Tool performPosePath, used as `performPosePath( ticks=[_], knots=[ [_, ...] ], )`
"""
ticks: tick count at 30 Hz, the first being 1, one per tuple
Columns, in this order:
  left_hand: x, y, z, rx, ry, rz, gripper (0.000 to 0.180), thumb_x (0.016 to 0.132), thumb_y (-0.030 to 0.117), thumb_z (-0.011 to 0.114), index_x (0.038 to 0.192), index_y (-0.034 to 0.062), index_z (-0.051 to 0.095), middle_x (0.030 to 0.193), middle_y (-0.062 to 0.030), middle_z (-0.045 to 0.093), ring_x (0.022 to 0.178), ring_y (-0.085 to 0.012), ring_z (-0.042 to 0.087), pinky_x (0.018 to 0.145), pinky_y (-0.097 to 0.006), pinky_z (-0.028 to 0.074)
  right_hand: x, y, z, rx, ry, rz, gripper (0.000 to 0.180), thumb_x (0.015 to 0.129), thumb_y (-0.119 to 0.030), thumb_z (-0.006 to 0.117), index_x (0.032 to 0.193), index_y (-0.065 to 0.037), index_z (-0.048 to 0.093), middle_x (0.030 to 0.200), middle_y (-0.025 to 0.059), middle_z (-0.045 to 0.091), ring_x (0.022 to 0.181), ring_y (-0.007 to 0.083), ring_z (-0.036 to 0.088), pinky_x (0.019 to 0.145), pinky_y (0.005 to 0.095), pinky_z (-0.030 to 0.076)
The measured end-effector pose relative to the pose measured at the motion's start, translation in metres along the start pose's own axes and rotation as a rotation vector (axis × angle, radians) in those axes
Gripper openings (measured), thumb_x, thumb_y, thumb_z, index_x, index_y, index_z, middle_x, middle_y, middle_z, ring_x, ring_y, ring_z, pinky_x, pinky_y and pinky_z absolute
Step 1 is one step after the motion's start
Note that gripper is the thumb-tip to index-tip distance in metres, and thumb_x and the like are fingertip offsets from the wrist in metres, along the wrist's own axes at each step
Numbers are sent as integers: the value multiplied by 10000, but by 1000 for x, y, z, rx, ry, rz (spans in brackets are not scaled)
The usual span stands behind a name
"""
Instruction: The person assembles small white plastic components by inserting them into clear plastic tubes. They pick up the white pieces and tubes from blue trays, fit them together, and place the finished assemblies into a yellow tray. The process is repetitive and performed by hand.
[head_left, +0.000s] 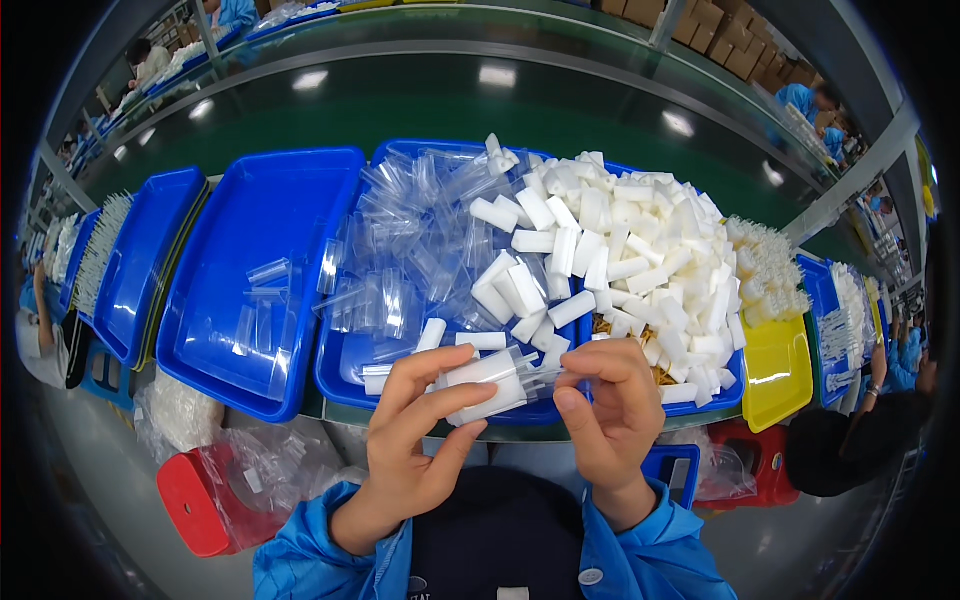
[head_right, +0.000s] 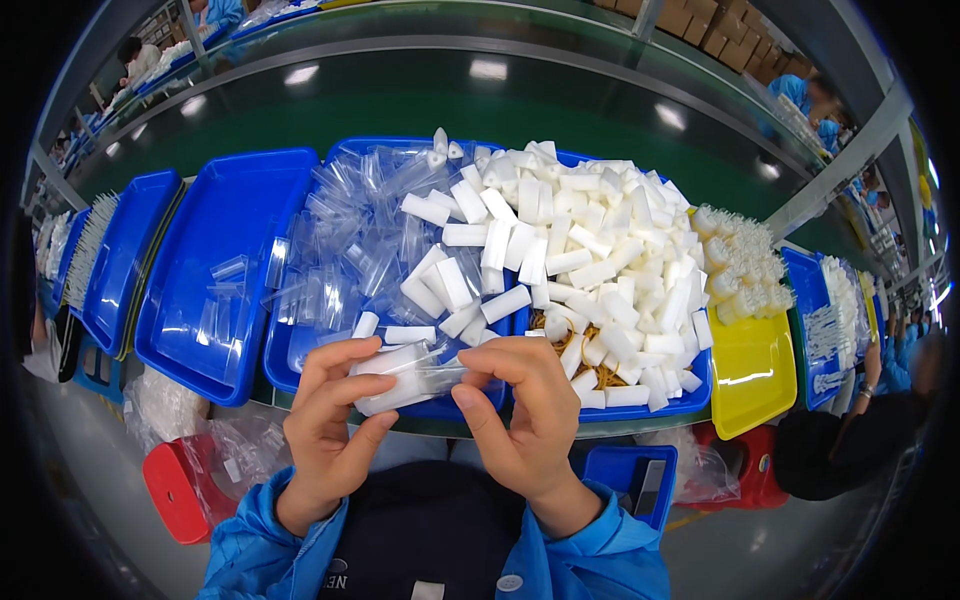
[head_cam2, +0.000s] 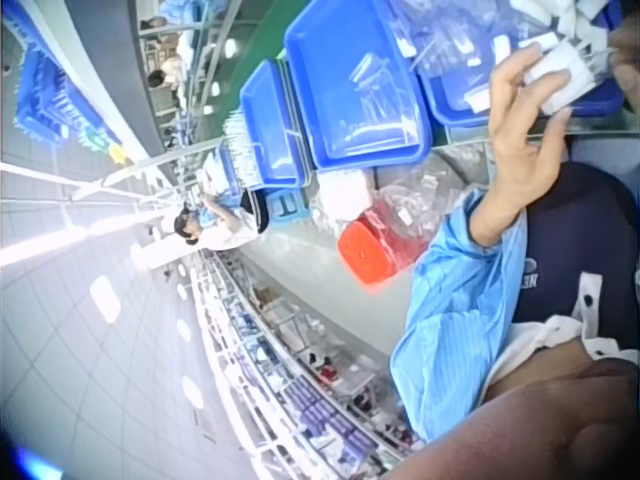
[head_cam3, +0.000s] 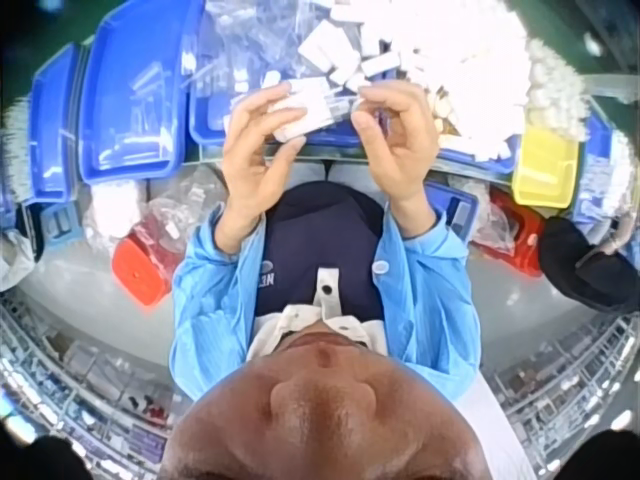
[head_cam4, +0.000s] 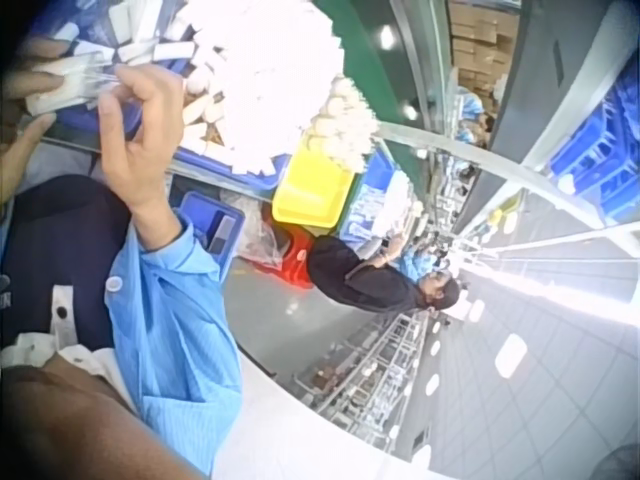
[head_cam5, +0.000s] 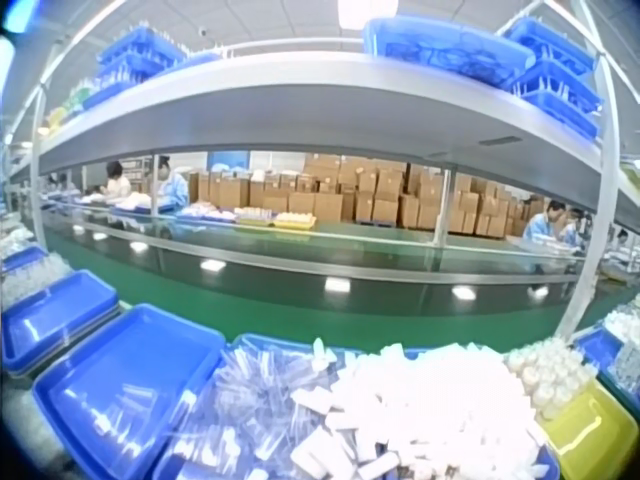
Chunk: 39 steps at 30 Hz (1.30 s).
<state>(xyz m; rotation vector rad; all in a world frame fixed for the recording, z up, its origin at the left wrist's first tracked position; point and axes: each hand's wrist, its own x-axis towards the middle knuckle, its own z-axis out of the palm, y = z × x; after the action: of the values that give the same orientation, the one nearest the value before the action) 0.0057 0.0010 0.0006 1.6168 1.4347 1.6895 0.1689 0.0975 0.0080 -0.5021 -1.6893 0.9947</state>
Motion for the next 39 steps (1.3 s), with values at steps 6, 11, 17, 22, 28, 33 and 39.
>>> performPosePath(
  ticks=[6, 11, 17, 22, 28, 33, 39],
  knots=[
    [-1, 1, 1, 81, -6, 35, 351, 733, -120, 675, 1067, -12, 670, 1265, -207, 493, 1151, -320, 557, 958, -385, 464, 7, -1, -5, -37, -101, 56, 234, 814, 36, 677, 1041, 46, 623, 1003, 138, 592, 759, 155, 588, 709, 260, 464],
    [0, 0, 5, 78, 24, 52, 397, 730, -114, 691, 1100, 27, 687, 1236, -198, 535, 1110, -323, 582, 884, -364, 516, -4, 4, 6, 195, 7, 132, 467, 821, 37, 665, 1255, 42, 492, 1069, 152, 562, 807, 178, 595, 726, 261, 468],
    [-3, -3, 18, 212, 148, 114, 476, 698, -82, 751, 1154, -15, 632, 1202, -222, 607, 1067, -331, 632, 871, -361, 533, 1, -10, 17, -415, 15, -24, 826, 664, -225, 858, 1309, 26, 409, 1149, 123, 451, 1005, 224, 494, 855, 352, 435],
    [-5, -6, 23, 268, 115, 212, 563, 727, -37, 788, 1234, -51, 544, 1226, -241, 575, 1130, -326, 602, 844, -374, 583, -8, -7, 26, -514, 102, -121, 815, 548, -281, 869, 1221, 15, 519, 1094, 129, 475, 993, 276, 483, 815, 386, 422],
    [-7, -13, 31, 275, 133, 177, 596, 722, -44, 792, 1255, -66, 528, 1220, -220, 578, 1098, -289, 614, 823, -345, 592, -10, 0, 27, -574, 121, -187, 660, 586, -266, 819, 1153, -3, 605, 1005, 116, 529, 903, 259, 527, 825, 379, 360],
    [-2, -15, 21, 91, 125, 67, 560, 771, -87, 704, 1282, -95, 475, 1268, -233, 525, 1160, -301, 569, 886, -355, 567, 3, -9, -6, -460, -26, -80, 527, 657, -234, 808, 1121, -37, 655, 1001, 88, 576, 944, 263, 531, 852, 397, 373],
    [0, -15, 21, 7, 169, 43, 512, 777, -38, 723, 1244, -87, 517, 1217, -239, 548, 1121, -298, 593, 848, -335, 589, 8, -1, -89, -869, 38, 71, 159, 626, -64, 775, 743, -62, 668, 852, 69, 538, 837, 242, 510, 743, 357, 405]
  ],
)
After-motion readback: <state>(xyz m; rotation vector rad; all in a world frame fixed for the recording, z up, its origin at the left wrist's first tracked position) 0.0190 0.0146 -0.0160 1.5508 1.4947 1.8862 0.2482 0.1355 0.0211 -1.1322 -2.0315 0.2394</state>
